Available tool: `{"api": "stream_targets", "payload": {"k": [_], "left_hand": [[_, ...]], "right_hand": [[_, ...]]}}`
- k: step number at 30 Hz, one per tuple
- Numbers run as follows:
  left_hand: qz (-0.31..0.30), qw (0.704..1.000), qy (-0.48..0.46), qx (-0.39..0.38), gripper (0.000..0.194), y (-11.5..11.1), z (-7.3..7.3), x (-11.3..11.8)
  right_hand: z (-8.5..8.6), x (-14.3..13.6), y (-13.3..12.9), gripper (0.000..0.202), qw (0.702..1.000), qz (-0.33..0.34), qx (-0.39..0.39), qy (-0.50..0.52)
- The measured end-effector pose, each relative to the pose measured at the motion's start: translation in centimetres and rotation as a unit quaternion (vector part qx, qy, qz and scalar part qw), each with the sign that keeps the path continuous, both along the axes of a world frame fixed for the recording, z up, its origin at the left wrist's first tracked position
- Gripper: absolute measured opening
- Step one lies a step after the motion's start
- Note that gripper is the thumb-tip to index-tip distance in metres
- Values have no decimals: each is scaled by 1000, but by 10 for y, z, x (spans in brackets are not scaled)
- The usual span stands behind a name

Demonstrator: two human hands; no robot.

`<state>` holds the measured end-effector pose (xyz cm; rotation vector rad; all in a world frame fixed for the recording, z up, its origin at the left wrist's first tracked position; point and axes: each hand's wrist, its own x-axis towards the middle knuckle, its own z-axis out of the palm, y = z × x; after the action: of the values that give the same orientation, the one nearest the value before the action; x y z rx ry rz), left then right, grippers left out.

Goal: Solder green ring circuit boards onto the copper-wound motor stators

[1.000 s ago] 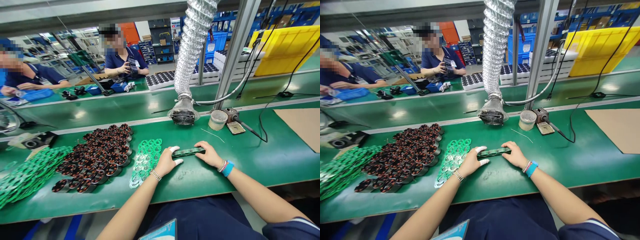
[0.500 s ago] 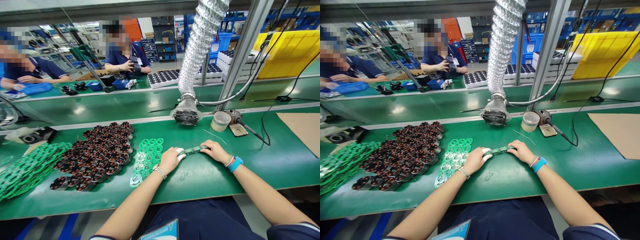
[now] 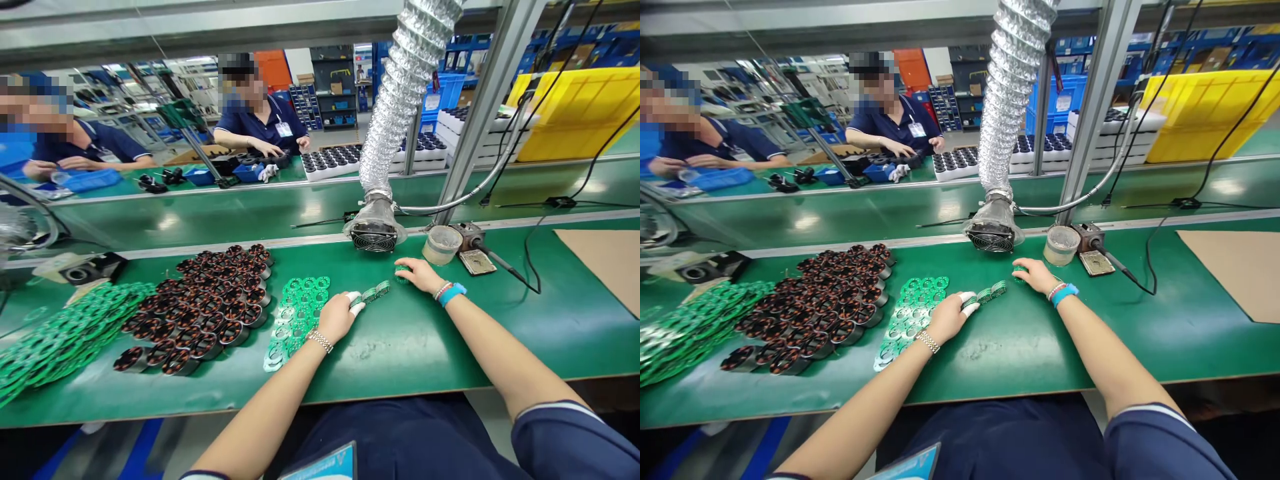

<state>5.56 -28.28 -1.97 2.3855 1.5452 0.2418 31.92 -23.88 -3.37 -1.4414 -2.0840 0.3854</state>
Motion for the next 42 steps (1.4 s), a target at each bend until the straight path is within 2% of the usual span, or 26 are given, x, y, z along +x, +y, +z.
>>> {"api": "stream_targets", "payload": {"k": [3, 6, 8, 11, 17, 20, 25, 27, 29, 32, 34, 37, 42], "left_hand": [[-8, 1000, -9, -6, 31, 2, 1, -3], [-6, 1000, -15, -4, 31, -1, 2, -3], [4, 1000, -14, -1, 31, -3, 1, -3], [40, 999, 0, 3, 35, -5, -1, -2], [93, 996, 13, 7, 40, -9, -4, 8], [106, 994, 7, 3, 41, -7, -4, 7], [70, 997, -21, -10, 37, 1, -2, -5], [51, 998, -34, -14, 36, 3, -1, -10], [33, 998, -47, -18, 36, 2, -1, -14], [0, 997, -68, -21, 35, 0, -1, -17], [-14, 997, -74, -21, 33, -1, -3, -15], [-1, 998, -67, -16, 33, -2, -6, -6], [38, 998, -51, -7, 35, -6, -8, 16]], "right_hand": [[12, -1, 4, 34, 999, 37, 5, -11], [14, -20, -11, 45, 995, 100, -1, -23], [9, -35, -22, 37, 992, 120, -12, -33], [0, -52, -33, 22, 995, 90, -13, -43], [-12, -69, -45, 25, 999, 4, -3, -48], [-12, -71, -35, 26, 999, -15, -7, -48], [2, -56, 13, 20, 999, 26, -23, -39], [8, -52, 21, 25, 999, 39, -16, -35], [12, -53, 15, 30, 998, 57, -4, -32], [10, -62, -10, 34, 992, 118, -4, -35], [5, -71, -26, 29, 989, 139, -12, -40], [-3, -79, -40, 14, 995, 91, -10, -45], [-10, -76, -49, 15, 998, -13, -5, -61]]}}
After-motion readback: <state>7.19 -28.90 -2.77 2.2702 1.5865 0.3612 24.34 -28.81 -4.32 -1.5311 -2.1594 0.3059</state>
